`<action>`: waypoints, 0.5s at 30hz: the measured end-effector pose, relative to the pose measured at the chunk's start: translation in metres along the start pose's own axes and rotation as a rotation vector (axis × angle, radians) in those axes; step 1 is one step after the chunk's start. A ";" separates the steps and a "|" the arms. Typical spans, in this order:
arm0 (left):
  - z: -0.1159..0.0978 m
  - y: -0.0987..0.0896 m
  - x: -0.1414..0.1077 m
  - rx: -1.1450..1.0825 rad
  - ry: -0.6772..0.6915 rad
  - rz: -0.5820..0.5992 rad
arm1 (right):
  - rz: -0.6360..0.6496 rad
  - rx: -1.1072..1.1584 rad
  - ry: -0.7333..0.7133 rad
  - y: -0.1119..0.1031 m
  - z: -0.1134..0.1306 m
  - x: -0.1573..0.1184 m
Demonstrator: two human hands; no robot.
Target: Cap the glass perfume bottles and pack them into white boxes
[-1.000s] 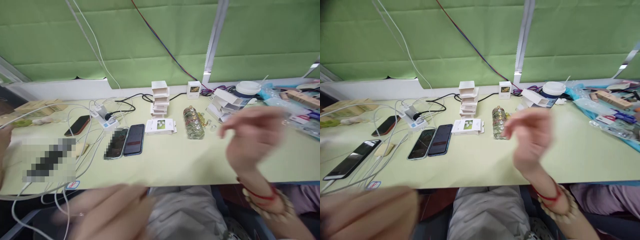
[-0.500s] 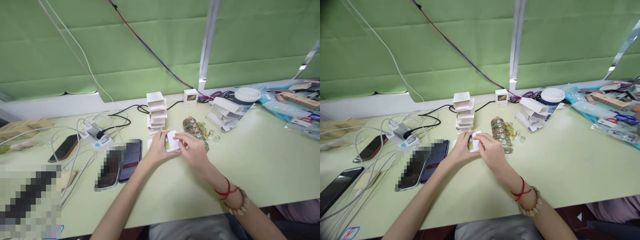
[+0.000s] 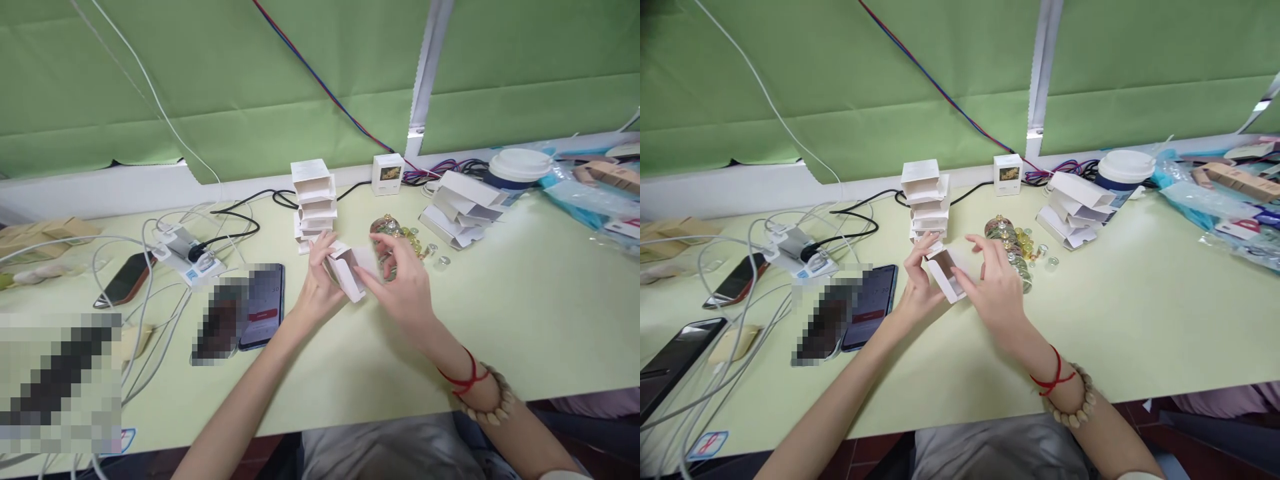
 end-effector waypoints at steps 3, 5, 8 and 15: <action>0.000 -0.005 0.001 0.074 0.024 -0.037 | 0.001 0.075 -0.106 0.004 0.010 -0.002; 0.003 -0.010 0.002 0.087 0.029 -0.080 | -0.047 0.132 -0.198 -0.006 0.021 -0.001; 0.009 -0.021 0.001 0.052 0.035 -0.169 | -0.215 0.147 -0.205 -0.046 0.024 0.010; 0.007 -0.021 0.001 0.183 0.105 -0.146 | -0.478 0.319 0.196 -0.138 -0.075 0.081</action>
Point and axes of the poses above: each hand's wrist, its own x-axis towards the middle knuckle, its own y-axis out of the palm, z = x × y, the point moved 10 cm from there along x, towards the middle knuckle, and after that the axes turned 14 degrees about -x, right-handed, at the moved point
